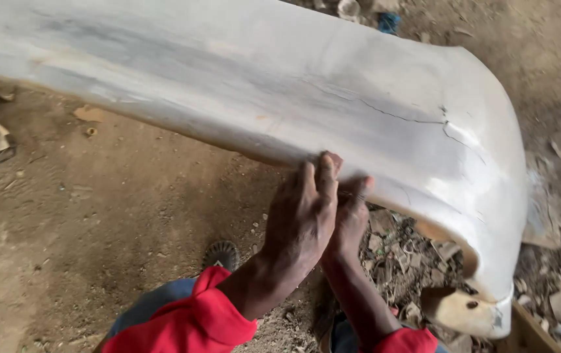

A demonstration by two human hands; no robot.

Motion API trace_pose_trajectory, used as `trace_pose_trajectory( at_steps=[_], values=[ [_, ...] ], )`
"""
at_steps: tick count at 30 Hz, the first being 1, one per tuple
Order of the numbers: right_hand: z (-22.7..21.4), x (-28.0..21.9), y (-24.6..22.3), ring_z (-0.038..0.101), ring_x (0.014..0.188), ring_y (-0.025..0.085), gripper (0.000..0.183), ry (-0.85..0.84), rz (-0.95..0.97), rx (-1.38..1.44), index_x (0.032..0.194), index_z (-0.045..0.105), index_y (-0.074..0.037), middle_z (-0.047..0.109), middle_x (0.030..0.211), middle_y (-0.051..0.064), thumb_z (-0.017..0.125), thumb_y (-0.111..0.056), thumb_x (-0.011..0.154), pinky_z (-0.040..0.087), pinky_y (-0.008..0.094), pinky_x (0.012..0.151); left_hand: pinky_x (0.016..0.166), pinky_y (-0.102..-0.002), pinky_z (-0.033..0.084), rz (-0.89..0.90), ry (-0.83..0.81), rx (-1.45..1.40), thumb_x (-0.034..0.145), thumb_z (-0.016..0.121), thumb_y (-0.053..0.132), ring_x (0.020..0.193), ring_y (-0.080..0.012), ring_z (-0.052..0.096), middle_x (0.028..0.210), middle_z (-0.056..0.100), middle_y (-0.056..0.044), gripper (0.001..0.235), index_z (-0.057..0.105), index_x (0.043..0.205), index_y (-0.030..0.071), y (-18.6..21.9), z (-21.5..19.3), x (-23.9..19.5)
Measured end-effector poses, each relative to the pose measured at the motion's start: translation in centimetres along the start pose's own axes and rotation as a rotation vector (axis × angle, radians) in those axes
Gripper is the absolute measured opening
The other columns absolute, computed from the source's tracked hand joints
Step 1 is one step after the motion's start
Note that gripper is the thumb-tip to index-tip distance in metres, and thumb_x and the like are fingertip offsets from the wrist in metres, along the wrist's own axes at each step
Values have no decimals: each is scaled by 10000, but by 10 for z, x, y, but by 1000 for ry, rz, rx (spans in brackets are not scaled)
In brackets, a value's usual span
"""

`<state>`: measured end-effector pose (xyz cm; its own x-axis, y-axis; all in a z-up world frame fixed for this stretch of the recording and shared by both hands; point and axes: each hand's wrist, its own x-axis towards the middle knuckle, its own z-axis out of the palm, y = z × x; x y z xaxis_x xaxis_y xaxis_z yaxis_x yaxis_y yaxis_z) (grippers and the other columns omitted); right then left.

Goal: The person sands a white car bumper with a sanding block, focusing on a cracked area. They use both hands to rub the surface, then switch to using their right hand to wipe the area clean.

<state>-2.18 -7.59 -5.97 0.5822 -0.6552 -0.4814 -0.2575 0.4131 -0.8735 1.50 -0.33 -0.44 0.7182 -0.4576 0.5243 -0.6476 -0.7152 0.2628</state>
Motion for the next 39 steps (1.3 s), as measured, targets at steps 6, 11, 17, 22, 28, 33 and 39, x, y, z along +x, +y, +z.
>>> trace_pose_trajectory(
  at_steps=[6, 11, 17, 22, 28, 33, 39],
  values=[
    [8, -3, -13, 773, 1090, 313, 868, 0, 2, 48, 1171, 845, -76, 812, 1110, 162, 428, -831, 1071, 579, 466, 1062, 601, -474, 592, -49, 30, -15, 1047, 698, 87, 755, -370, 732, 928, 646, -215, 400, 688, 1361, -159, -5, 4, 17],
    [15, -21, -46, 761, 1252, 344, 867, 7, -3, -55, 1233, 821, -32, 810, 1251, 213, 401, -779, 1099, 519, 455, 1174, 616, -480, 595, -38, -8, -65, 1060, 692, 65, 799, -404, 743, 955, 652, -256, 419, 665, 1398, -182, 5, 5, 6],
    [7, 2, -2, 759, 1202, 342, 883, 85, 87, -11, 1235, 823, -60, 806, 1222, 185, 442, -843, 1086, 531, 476, 1148, 625, -477, 603, -59, -3, -12, 1026, 713, 65, 797, -389, 743, 955, 651, -244, 427, 675, 1372, -182, -7, 11, 15],
    [9, -16, -40, 736, 1009, 275, 945, -10, 21, -167, 1212, 875, -79, 849, 1079, 225, 245, -756, 1017, 557, 431, 908, 810, -387, 603, -91, -2, 102, 1130, 566, 623, 890, -290, 689, 1026, 638, -146, 781, 664, 1443, -85, 5, 7, 6],
    [20, -21, -41, 810, 1113, 325, 859, 44, 70, 69, 1201, 820, 36, 865, 1221, 233, 288, -631, 1092, 658, 412, 973, 644, -480, 563, -62, 16, -74, 1085, 680, 29, 876, -435, 668, 1097, 661, -260, 420, 571, 1442, -165, -22, 17, 19],
    [5, -6, -33, 811, 1104, 290, 832, -11, -13, -132, 1161, 840, -77, 886, 1212, 193, 305, -698, 1018, 639, 442, 973, 797, -423, 632, 15, -138, 152, 1071, 648, 119, 904, -350, 703, 1096, 660, -179, 527, 593, 1546, -102, 2, 3, -11],
    [24, -30, -58, 802, 1193, 283, 837, 39, 127, -19, 1213, 830, -15, 880, 1242, 205, 279, -631, 1082, 630, 399, 1076, 638, -413, 581, -10, 76, 77, 1143, 728, 108, 774, -334, 677, 1008, 639, -173, 351, 635, 1421, -86, -13, 2, 12]
  ],
)
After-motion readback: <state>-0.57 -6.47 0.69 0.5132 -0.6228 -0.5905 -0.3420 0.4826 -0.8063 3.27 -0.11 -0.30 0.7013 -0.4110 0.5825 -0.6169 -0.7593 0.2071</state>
